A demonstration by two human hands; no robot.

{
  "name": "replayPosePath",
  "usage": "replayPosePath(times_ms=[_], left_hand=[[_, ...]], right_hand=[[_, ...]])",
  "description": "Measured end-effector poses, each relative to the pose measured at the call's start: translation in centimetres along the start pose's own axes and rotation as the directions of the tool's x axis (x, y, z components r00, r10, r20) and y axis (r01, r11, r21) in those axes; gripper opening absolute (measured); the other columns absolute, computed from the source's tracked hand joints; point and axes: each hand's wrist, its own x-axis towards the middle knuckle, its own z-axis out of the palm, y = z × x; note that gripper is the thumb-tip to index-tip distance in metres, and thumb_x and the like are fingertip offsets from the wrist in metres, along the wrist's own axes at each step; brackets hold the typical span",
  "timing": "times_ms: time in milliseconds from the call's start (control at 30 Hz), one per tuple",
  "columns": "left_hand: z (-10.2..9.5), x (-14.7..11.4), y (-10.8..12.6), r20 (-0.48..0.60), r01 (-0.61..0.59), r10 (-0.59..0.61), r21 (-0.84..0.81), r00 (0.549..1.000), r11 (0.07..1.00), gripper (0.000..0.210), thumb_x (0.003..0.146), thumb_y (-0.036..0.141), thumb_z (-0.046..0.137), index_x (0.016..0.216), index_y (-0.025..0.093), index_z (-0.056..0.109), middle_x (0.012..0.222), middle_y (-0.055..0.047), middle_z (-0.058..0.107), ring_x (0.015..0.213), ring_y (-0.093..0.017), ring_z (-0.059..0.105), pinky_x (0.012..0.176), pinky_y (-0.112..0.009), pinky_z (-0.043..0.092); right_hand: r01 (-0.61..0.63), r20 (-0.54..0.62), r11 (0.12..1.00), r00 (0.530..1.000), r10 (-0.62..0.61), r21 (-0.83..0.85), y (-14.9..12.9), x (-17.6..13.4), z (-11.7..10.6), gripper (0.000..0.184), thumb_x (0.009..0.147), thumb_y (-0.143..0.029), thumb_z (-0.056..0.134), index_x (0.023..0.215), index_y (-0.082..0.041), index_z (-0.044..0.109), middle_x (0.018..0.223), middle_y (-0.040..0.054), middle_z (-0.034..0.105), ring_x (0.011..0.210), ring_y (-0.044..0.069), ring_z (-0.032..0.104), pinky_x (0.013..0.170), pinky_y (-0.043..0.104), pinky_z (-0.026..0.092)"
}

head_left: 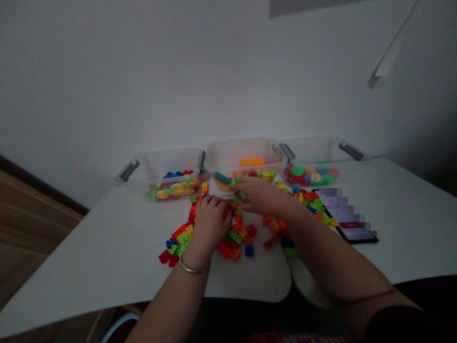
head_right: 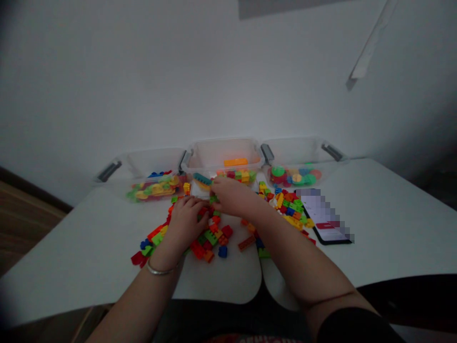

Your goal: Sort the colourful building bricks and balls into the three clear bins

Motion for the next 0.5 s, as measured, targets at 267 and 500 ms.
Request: replayPosePath(times_ms=[267, 500], left_hand=[[-0.2, 0.0, 0.1, 0.014, 0.014, -0.014, -0.008, 1.0, 1.0, 0.025, 0.086, 0.029, 0.055, 0.103, 0.023, 0.073, 0.11, -0.007, 0.07, 0.113, -0.03, 0.053, 0.107, -0.052, 0.037], [-0.2, -0.1, 0.0, 0.025, 0.02, -0.02, 0.005, 0.999, 1.0, 0.025, 0.086, 0.029, 0.055, 0.103, 0.022, 0.073, 0.111, -0.007, 0.071, 0.114, -0.031, 0.053, 0.107, -0.051, 0.038]], right_hand=[[-0.23, -0.571, 0.969, 0.786, 0.236, 0.084, 3.8, -1.6, -3.5, 0.03, 0.086, -0.025, 0.051, 0.111, -0.017, 0.065, 0.099, 0.0096, 0.069, 0.09, 0.023, 0.061, 0.085, 0.034, 0.043], [-0.415, -0.449, 0.91, 0.814, 0.369, -0.005, 6.5, -1.1, -2.7, 0.036, 0.092, -0.031, 0.043, 0.111, -0.019, 0.07, 0.102, 0.0097, 0.074, 0.095, 0.027, 0.062, 0.086, 0.038, 0.042]])
